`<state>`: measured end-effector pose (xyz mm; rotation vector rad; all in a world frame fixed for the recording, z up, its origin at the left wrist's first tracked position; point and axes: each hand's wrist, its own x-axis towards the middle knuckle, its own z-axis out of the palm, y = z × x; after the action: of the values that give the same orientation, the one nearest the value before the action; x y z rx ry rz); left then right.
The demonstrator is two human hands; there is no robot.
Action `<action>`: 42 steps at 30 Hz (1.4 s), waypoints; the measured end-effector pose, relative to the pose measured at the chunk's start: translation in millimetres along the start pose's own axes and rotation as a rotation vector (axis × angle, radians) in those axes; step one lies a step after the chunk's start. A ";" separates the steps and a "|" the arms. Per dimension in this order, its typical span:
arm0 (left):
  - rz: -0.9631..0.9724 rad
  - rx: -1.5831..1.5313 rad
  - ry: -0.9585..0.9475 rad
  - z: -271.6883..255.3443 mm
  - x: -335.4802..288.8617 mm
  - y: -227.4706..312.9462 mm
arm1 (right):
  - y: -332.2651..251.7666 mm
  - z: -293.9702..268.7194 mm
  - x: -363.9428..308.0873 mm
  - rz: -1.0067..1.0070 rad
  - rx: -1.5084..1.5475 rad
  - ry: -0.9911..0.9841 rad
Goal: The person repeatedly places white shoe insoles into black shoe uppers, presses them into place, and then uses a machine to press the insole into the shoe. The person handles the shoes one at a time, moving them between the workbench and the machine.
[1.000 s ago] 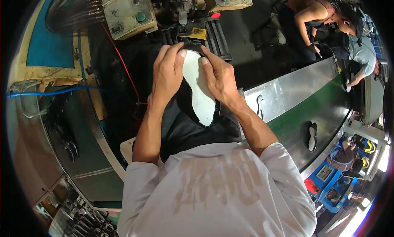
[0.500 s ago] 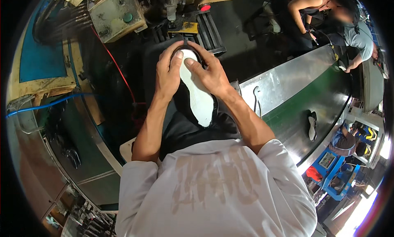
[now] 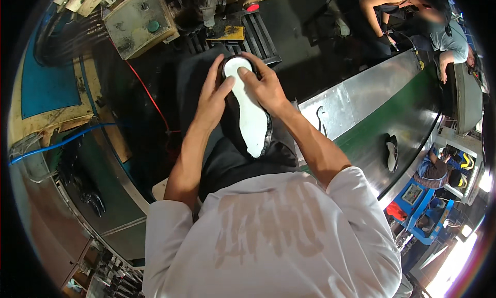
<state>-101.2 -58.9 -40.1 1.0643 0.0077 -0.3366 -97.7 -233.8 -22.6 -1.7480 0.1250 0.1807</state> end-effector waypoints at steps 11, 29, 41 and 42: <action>0.091 0.573 0.212 17.4 -23.0 -54.4 | 15.0 3.1 0.7 -0.048 -0.144 0.007; 0.062 0.114 0.156 4.7 1.6 -34.0 | 17.3 3.5 -24.2 -0.046 -0.147 -0.017; 0.053 0.225 0.207 5.0 -11.7 -39.2 | 24.5 -6.7 -43.6 0.210 0.064 -0.187; 0.075 0.254 0.218 3.6 -10.6 -43.6 | 34.2 -4.2 -46.3 0.089 -0.092 -0.121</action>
<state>-123.8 -78.2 -73.9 1.3458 0.1222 -0.1549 -149.2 -244.9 -46.0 -1.8197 0.1077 0.3613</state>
